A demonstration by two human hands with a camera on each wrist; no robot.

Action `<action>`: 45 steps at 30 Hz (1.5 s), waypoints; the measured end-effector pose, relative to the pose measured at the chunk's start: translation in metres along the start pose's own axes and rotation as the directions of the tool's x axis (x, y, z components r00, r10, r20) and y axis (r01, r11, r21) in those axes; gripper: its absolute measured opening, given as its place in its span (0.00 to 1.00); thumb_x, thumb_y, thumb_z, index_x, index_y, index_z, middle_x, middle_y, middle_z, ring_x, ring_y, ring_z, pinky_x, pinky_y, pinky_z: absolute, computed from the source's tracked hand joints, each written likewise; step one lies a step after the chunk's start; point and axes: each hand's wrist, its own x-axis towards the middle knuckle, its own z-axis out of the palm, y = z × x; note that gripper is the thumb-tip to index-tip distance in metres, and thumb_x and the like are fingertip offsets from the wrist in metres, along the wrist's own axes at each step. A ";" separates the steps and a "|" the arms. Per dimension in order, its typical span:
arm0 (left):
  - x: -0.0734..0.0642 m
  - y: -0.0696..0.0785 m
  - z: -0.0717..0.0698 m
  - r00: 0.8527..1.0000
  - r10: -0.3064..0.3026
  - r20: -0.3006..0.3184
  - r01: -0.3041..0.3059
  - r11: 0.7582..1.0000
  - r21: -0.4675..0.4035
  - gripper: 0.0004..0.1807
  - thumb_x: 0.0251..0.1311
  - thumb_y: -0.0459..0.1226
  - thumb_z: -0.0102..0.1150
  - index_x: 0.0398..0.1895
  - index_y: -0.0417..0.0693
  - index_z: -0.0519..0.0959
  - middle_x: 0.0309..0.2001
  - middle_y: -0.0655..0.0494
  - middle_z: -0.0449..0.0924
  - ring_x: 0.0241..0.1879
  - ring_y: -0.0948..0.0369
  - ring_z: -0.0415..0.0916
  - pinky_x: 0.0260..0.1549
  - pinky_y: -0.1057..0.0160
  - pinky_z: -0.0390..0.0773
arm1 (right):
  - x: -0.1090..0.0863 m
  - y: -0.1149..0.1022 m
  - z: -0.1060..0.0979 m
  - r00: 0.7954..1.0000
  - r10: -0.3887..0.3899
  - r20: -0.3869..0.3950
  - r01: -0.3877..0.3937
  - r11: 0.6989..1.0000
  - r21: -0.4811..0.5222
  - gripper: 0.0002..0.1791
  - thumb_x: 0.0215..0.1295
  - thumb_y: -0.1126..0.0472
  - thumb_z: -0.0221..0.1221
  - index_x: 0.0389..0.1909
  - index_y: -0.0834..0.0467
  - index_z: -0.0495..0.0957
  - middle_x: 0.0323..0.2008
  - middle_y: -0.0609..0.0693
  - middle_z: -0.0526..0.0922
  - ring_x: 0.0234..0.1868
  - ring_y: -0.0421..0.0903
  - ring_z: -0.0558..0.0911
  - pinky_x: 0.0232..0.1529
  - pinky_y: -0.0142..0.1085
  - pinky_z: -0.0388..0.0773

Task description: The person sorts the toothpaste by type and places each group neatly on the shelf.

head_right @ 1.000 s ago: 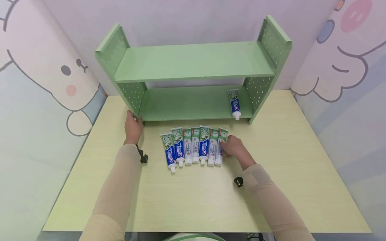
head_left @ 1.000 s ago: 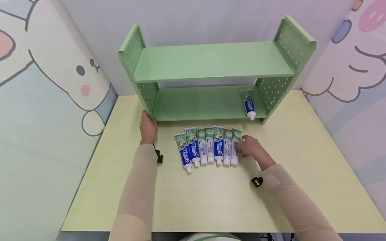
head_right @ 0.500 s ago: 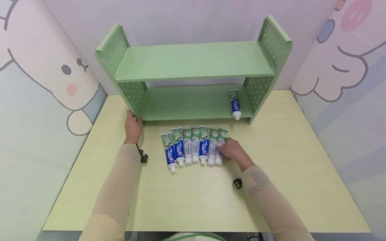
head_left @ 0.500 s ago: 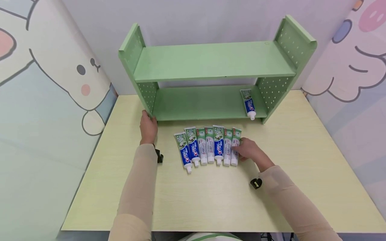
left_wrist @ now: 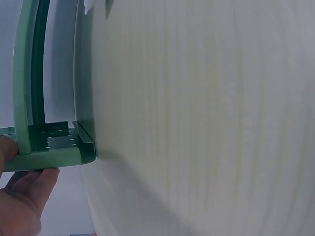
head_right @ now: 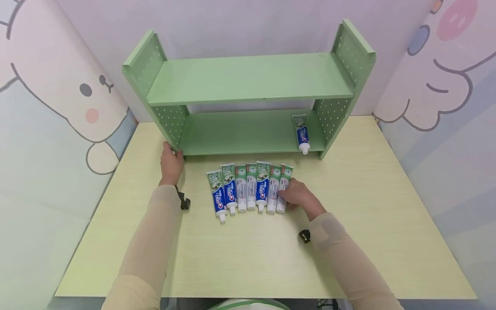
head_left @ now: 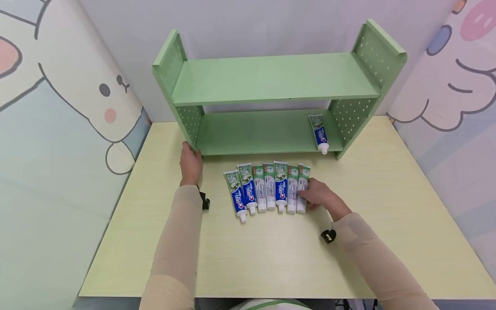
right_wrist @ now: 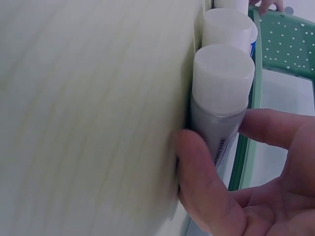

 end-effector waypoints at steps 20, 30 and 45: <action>0.000 0.000 0.001 1.000 0.004 -0.004 -0.004 1.000 0.001 0.20 0.74 0.35 0.44 0.64 0.36 0.58 0.57 0.36 0.69 0.58 0.42 0.69 0.53 0.45 0.69 | 0.002 0.000 0.002 0.998 0.037 -0.041 -0.035 0.998 0.049 0.30 0.68 0.59 0.57 0.60 0.74 0.59 0.41 0.64 0.76 0.28 0.51 0.82 0.26 0.39 0.81; -0.001 0.001 -0.001 1.000 -0.001 0.002 0.001 1.000 -0.003 0.20 0.74 0.35 0.43 0.64 0.36 0.58 0.57 0.35 0.69 0.59 0.42 0.68 0.53 0.45 0.69 | 0.003 0.004 -0.001 0.998 0.037 -0.043 -0.035 0.998 0.059 0.38 0.66 0.59 0.58 0.68 0.74 0.52 0.47 0.67 0.75 0.29 0.51 0.82 0.27 0.39 0.81; 0.000 -0.002 0.001 1.000 0.003 -0.001 -0.003 1.000 -0.003 0.21 0.74 0.35 0.44 0.65 0.37 0.58 0.57 0.36 0.69 0.58 0.42 0.68 0.53 0.45 0.69 | -0.001 0.005 -0.009 0.999 0.034 -0.034 -0.031 0.997 0.073 0.35 0.67 0.59 0.58 0.65 0.76 0.57 0.47 0.67 0.76 0.31 0.49 0.82 0.32 0.40 0.80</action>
